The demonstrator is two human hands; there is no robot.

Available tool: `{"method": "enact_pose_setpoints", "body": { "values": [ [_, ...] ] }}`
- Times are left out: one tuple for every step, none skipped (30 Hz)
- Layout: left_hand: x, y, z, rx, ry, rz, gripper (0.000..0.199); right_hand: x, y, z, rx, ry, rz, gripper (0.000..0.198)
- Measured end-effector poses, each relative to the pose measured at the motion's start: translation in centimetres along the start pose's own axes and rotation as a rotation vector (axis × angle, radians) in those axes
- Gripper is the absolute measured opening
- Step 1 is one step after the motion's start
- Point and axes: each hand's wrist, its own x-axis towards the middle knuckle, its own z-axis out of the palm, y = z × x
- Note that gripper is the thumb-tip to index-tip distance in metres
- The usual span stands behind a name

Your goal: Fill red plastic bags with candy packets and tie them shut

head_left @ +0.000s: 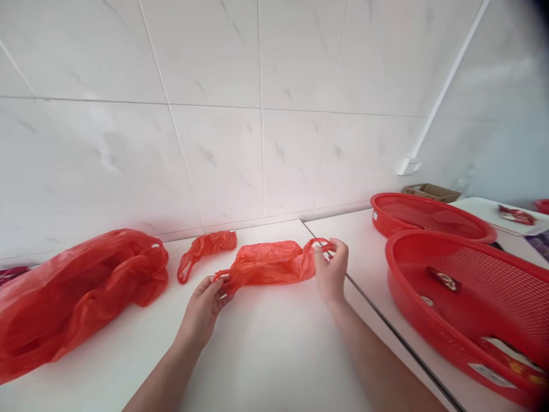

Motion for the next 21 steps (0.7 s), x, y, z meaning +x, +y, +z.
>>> {"method": "enact_pose_setpoints", "body": {
  "values": [
    [0.0, -0.1, 0.2, -0.082, -0.02, -0.053, 0.028, -1.2, -1.0, 0.3, -0.036, -0.038, -0.1, 0.033],
    [-0.1, -0.1, 0.4, -0.124, -0.034, -0.085, 0.027, -2.7, -1.9, 0.7, -0.062, -0.109, -0.186, 0.02],
    [-0.2, -0.1, 0.6, -0.152, -0.049, -0.103, 0.025, -4.3, -2.7, 1.3, -0.097, -0.211, -0.304, 0.011],
    [-0.3, -0.1, 0.8, -0.176, -0.066, -0.113, 0.023, -6.0, -3.3, 1.8, -0.189, -0.329, -0.522, 0.009],
    [-0.5, -0.1, 1.0, -0.197, -0.082, -0.116, 0.021, -7.7, -3.7, 2.4, -0.255, -0.413, -0.676, 0.008],
    [-0.7, -0.1, 1.2, -0.216, -0.096, -0.113, 0.019, -9.2, -3.9, 2.9, -0.299, -0.491, -0.794, 0.011],
    [-1.0, 0.0, 1.5, -0.229, -0.115, -0.11, 0.017, -10.3, -3.9, 3.2, -0.329, -0.56, -0.878, 0.013],
    [-1.2, 0.0, 1.6, -0.239, -0.138, -0.108, 0.015, -11.1, -3.7, 3.5, -0.335, -0.618, -0.9, 0.015],
    [-1.4, 0.0, 1.8, -0.248, -0.17, -0.106, 0.013, -11.3, -3.3, 3.7, -0.33, -0.666, -0.882, 0.016],
    [-1.6, 0.1, 1.9, -0.257, -0.207, -0.102, 0.012, -11.2, -2.8, 3.8, -0.32, -0.691, -0.826, 0.017],
    [-1.6, 0.1, 1.9, -0.27, -0.244, -0.098, 0.012, -10.6, -2.2, 3.8, -0.309, -0.682, -0.746, 0.017],
    [-1.6, 0.1, 1.8, -0.29, -0.273, -0.092, 0.014, -9.7, -1.6, 3.7, -0.301, -0.649, -0.658, 0.018],
    [-1.6, 0.1, 1.7, -0.316, -0.288, -0.084, 0.015, -8.7, -1.1, 3.5, -0.3, -0.599, -0.575, 0.019],
    [-1.4, 0.2, 1.5, -0.343, -0.286, -0.076, 0.016, -7.6, -0.7, 3.2, -0.303, -0.546, -0.508, 0.019],
    [-1.3, 0.2, 1.4, -0.364, -0.276, -0.073, 0.015, -6.7, -0.6, 2.7, -0.31, -0.502, -0.46, 0.017],
    [-1.2, 0.1, 1.2, -0.378, -0.259, -0.071, 0.014, -5.9, -0.6, 2.3, -0.321, -0.476, -0.434, 0.016],
    [-1.0, 0.1, 1.2, -0.383, -0.244, -0.072, 0.012, -5.5, -0.8, 1.8, -0.332, -0.467, -0.424, 0.017],
    [-1.0, 0.0, 1.1, -0.376, -0.235, -0.076, 0.01, -5.3, -1.2, 1.5, -0.337, -0.468, -0.422, 0.02],
    [-1.0, 0.0, 1.1, -0.359, -0.232, -0.08, 0.009, -5.4, -1.7, 1.3, -0.332, -0.479, -0.432, 0.024],
    [-1.1, -0.1, 1.2, -0.336, -0.233, -0.081, 0.01, -5.7, -2.3, 1.3, -0.318, -0.498, -0.46, 0.027],
    [-1.2, -0.2, 1.3, -0.309, -0.239, -0.078, 0.011, -6.0, -2.9, 1.5, -0.3, -0.522, -0.499, 0.028]
  ]
}}
